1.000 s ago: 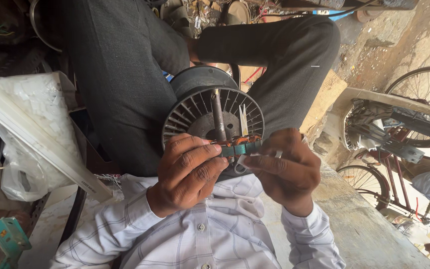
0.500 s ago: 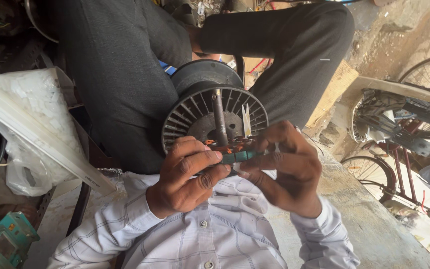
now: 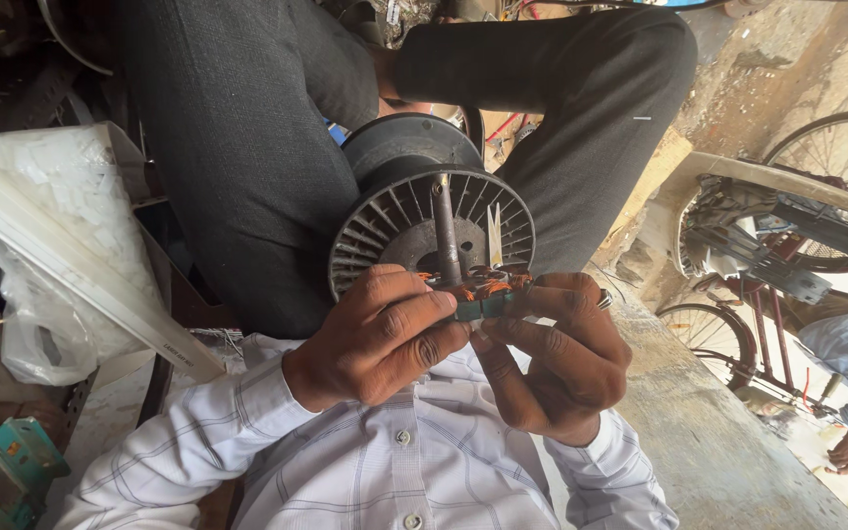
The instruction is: The person sits on the floor in a workshop and repairs an electric motor. They use scissors to trim insulation from copper windings and a screwdriver to adjust a brown circular component. The person handles the motor rotor and a separate housing part, placing tools on the workbench between steps.
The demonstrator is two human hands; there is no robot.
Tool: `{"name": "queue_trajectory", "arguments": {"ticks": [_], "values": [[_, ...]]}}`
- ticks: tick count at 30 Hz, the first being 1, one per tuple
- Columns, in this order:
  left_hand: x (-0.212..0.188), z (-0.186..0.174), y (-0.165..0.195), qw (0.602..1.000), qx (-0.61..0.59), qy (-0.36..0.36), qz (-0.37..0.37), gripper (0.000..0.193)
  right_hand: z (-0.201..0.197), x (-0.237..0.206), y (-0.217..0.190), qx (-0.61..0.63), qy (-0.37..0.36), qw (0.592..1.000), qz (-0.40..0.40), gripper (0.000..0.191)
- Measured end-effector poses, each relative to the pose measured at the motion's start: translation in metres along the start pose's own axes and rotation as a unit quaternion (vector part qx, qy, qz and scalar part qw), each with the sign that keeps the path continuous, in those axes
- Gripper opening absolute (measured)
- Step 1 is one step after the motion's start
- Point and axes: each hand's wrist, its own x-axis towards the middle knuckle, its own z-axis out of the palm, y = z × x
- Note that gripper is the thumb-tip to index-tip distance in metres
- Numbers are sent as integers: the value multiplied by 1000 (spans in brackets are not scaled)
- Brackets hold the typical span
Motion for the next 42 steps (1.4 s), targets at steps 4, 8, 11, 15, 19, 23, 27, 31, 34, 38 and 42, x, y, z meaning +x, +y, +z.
{"name": "queue_trajectory", "arguments": {"ticks": [4, 8, 11, 15, 19, 23, 27, 31, 34, 38, 42], "values": [[0, -2, -2, 1000, -3, -15, 2, 26, -6, 5, -9, -51, -34, 998, -10, 25], [0, -3, -3, 1000, -15, -16, -1, 28, -9, 11, -10, -56, -60, 996, -26, 22], [-1, -3, -4, 1000, -19, -10, -1, 31, -9, 9, -5, 30, -20, 999, -2, 15], [-3, 1, -3, 1000, -14, 1, -11, 39, -15, -11, -4, 219, 114, 958, 147, 5], [-5, 6, -1, 1000, -13, 16, -17, 41, -17, -29, 5, 151, 121, 971, 141, 6], [-6, 6, 1, 999, -5, 27, -22, 39, -18, -32, 9, 87, 91, 983, 132, 11], [-6, 7, 4, 999, 6, 32, -34, 37, -19, -24, 9, 94, 54, 990, 93, 12], [-5, 7, 5, 998, 14, 31, -44, 37, -21, -15, 13, 48, 21, 998, 19, 13], [-7, 7, 5, 998, 18, 29, -45, 37, -22, -14, 14, -2, 5, 1000, -4, 18], [-8, 8, 4, 998, 14, 34, -43, 37, -18, -12, 17, -19, -9, 998, -56, 24], [-9, 10, 3, 998, 15, 36, -42, 37, -19, -5, 18, -16, -34, 996, -80, 23]]}}
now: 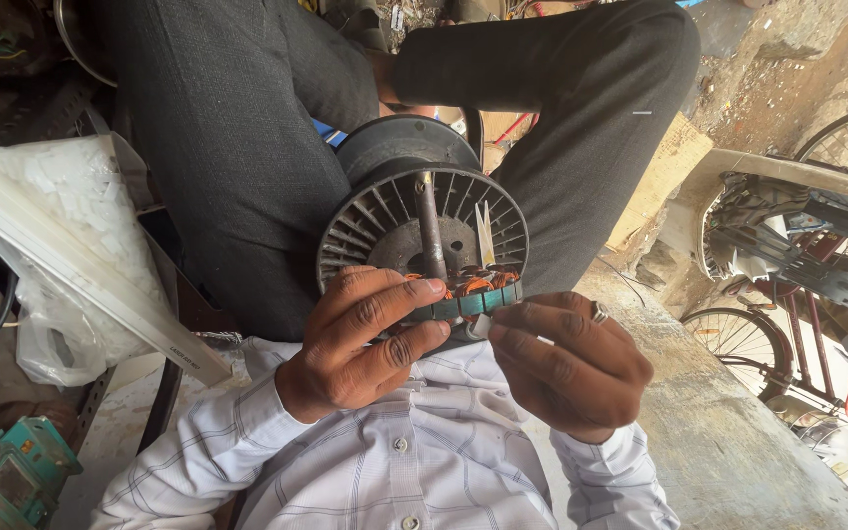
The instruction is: The person sits on the floor in a workshop and repairs an electric motor. They use scissors to trim insulation from copper windings and a screwdriver to adjust a brown circular component. The person handles the motor rotor and a separate housing part, placing tools on the workbench between steps.
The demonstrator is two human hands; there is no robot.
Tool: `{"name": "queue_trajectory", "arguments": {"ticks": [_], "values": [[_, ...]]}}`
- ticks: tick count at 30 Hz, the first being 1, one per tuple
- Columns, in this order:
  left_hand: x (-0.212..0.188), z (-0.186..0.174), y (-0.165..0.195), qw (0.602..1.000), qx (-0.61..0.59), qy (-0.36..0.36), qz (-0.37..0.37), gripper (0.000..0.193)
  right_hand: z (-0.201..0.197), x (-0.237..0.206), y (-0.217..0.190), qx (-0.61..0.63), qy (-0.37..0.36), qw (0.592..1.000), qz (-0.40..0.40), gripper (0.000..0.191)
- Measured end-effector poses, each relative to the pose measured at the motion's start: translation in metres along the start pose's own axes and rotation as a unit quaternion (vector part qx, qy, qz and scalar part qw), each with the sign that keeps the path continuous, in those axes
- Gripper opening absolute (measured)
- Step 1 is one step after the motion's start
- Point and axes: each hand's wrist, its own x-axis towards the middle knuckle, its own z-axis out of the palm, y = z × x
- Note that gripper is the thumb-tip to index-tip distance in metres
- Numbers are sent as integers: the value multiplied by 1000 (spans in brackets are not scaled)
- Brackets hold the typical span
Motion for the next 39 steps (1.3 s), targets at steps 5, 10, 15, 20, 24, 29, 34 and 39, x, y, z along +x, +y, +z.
{"name": "queue_trajectory", "arguments": {"ticks": [5, 10, 15, 20, 24, 29, 34, 39], "values": [[2, 0, 1, 1000, -8, 0, -6, 36, -12, 7, -4, 15, -73, 997, -17, 25], [4, -4, 0, 1000, -13, -10, -4, 33, -10, 14, -4, 4, -71, 997, -12, 24], [6, -3, 1, 1000, -5, -13, -2, 30, -8, 18, -14, -29, -74, 996, 34, 25], [6, -6, 2, 1000, 2, -30, 4, 26, 1, 15, -24, -36, -44, 996, 72, 25], [7, -9, 3, 999, 13, -38, 9, 27, 7, 13, -28, -44, -23, 995, 88, 25], [9, -9, 2, 999, 8, -41, 11, 26, 11, 12, -31, -58, -10, 995, 82, 25], [9, -9, 2, 999, -5, -37, 10, 25, 12, 11, -34, -75, -17, 994, 77, 25], [13, -11, 4, 999, -11, -42, 5, 26, 10, 14, -36, -98, -35, 993, 61, 25]]}}
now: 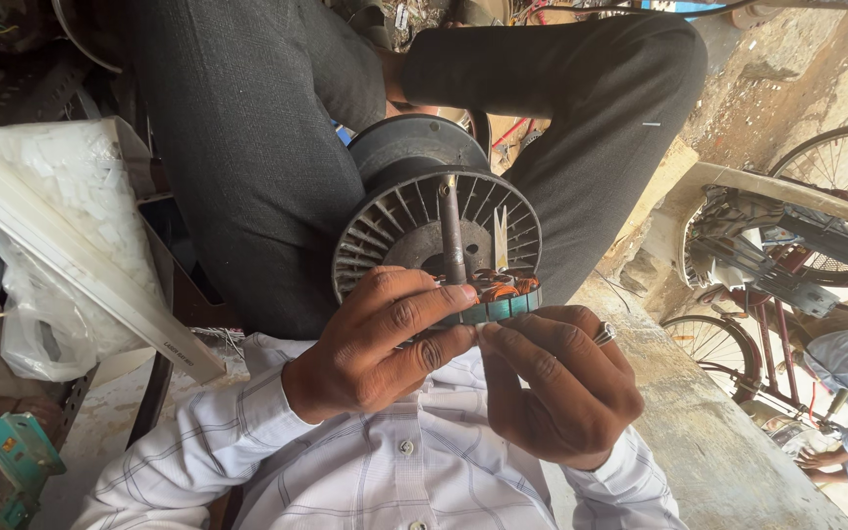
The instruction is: The person sits on the floor in a workshop and repairs an electric motor. They use scissors to trim insulation from copper windings and a screwdriver to adjust a brown circular component. The person handles the motor rotor and a separate housing part, placing tools on the workbench between steps.
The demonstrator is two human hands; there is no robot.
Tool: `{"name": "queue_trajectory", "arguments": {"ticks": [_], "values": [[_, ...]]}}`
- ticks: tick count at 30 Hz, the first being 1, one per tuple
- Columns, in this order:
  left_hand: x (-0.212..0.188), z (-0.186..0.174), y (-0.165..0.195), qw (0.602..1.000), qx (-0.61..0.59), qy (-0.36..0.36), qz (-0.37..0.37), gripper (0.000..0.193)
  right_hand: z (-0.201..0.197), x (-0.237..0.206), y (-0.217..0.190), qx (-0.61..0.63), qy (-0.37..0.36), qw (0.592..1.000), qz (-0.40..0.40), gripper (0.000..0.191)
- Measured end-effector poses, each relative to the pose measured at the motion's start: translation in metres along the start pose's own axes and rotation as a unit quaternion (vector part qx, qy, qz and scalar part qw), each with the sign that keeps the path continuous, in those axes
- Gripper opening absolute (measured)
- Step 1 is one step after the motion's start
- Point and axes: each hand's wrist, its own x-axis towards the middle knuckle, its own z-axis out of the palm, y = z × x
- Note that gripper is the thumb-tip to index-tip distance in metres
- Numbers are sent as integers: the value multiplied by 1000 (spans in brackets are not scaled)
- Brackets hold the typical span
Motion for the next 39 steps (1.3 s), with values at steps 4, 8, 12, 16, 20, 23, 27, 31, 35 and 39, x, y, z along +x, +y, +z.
{"name": "queue_trajectory", "arguments": {"ticks": [4, 8, 12, 16, 20, 23, 27, 31, 35, 39], "values": [[8, -5, 3, 997, -57, 18, -39, 31, -4, 2, 1, 16, -18, 1000, -2, 28], [17, -5, 5, 978, -154, 60, -124, 38, 4, -5, 10, 62, 18, 998, -4, 27], [23, -5, 8, 975, -154, 65, -145, 49, 9, -19, 20, 40, 32, 999, 11, 23], [24, -4, 12, 970, -160, 56, -175, 67, 21, -19, 41, 176, 94, 979, 29, 26], [20, 0, 12, 981, -114, 52, -147, 82, 23, -26, 44, 304, 67, 944, 113, 25], [16, 5, 6, 991, -79, 62, -89, 90, 27, -31, 42, 348, 74, 926, 128, 22], [18, 17, 3, 990, -33, 124, -57, 89, 34, -32, 39, 409, 99, 896, 144, 28], [22, 32, 2, 978, 3, 206, -23, 84, 36, -30, 34, 427, 107, 882, 171, 30], [21, 35, 1, 974, 18, 224, -15, 82, 35, -32, 31, 416, 106, 885, 179, 34], [20, 28, 0, 984, 0, 177, -25, 92, 31, -32, 30, 423, 101, 881, 185, 40]]}}
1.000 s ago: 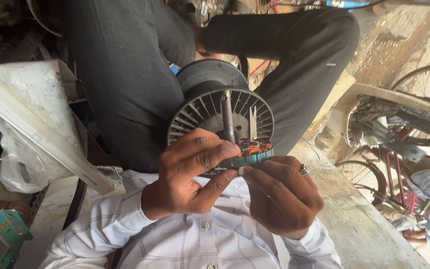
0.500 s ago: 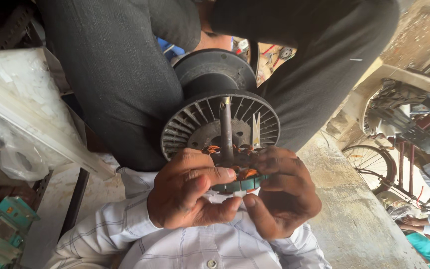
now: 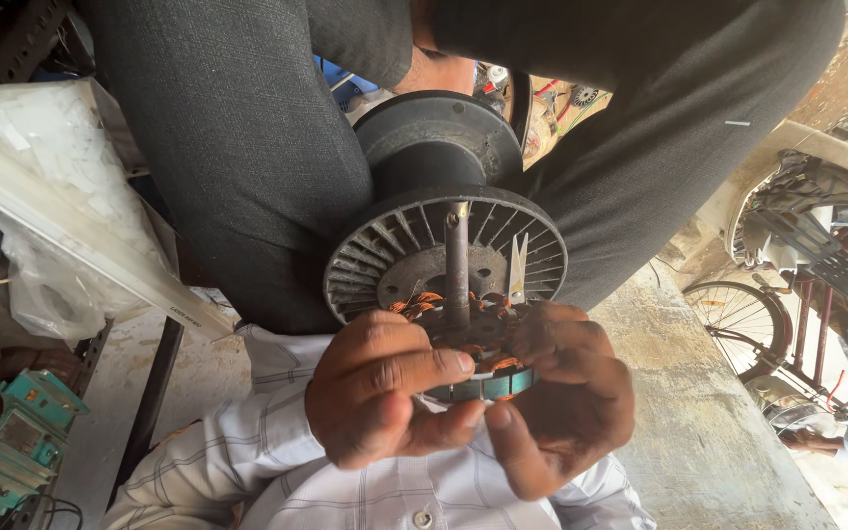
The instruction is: The person sits on the floor in a workshop and repairs an electric motor. They use scissors to trim insulation from copper windings and a screwdriver to adjust a brown circular component. The person handles the motor rotor and a separate housing part, placing tools on the workbench between steps.
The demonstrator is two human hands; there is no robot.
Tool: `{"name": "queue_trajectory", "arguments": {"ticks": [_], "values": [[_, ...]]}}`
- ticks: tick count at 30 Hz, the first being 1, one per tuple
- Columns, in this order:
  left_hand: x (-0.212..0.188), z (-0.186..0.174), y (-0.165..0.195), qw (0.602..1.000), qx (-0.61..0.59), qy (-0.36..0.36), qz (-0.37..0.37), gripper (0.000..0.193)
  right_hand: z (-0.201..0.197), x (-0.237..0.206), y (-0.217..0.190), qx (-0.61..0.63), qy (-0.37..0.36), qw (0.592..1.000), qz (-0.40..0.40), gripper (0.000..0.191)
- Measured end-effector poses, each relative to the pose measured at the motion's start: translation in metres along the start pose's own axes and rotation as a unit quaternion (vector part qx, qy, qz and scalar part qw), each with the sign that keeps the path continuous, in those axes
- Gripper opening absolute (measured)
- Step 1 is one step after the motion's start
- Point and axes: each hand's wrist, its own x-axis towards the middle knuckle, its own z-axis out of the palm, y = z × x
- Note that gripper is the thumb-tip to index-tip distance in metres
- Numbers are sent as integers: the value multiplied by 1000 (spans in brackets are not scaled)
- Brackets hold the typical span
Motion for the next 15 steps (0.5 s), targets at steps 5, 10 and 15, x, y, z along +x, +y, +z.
{"name": "queue_trajectory", "arguments": {"ticks": [5, 10, 15], "values": [[-4, -12, 5, 995, -40, -69, -61, 105, -8, 0, 5, 110, 87, 989, 37, 43], [-29, -14, -3, 988, -108, -55, -92, 95, -40, -18, 13, -91, 146, 982, 79, 32], [-43, -2, -16, 983, -147, 49, -102, 83, -58, -42, 20, -378, -28, 922, 82, 39]]}}
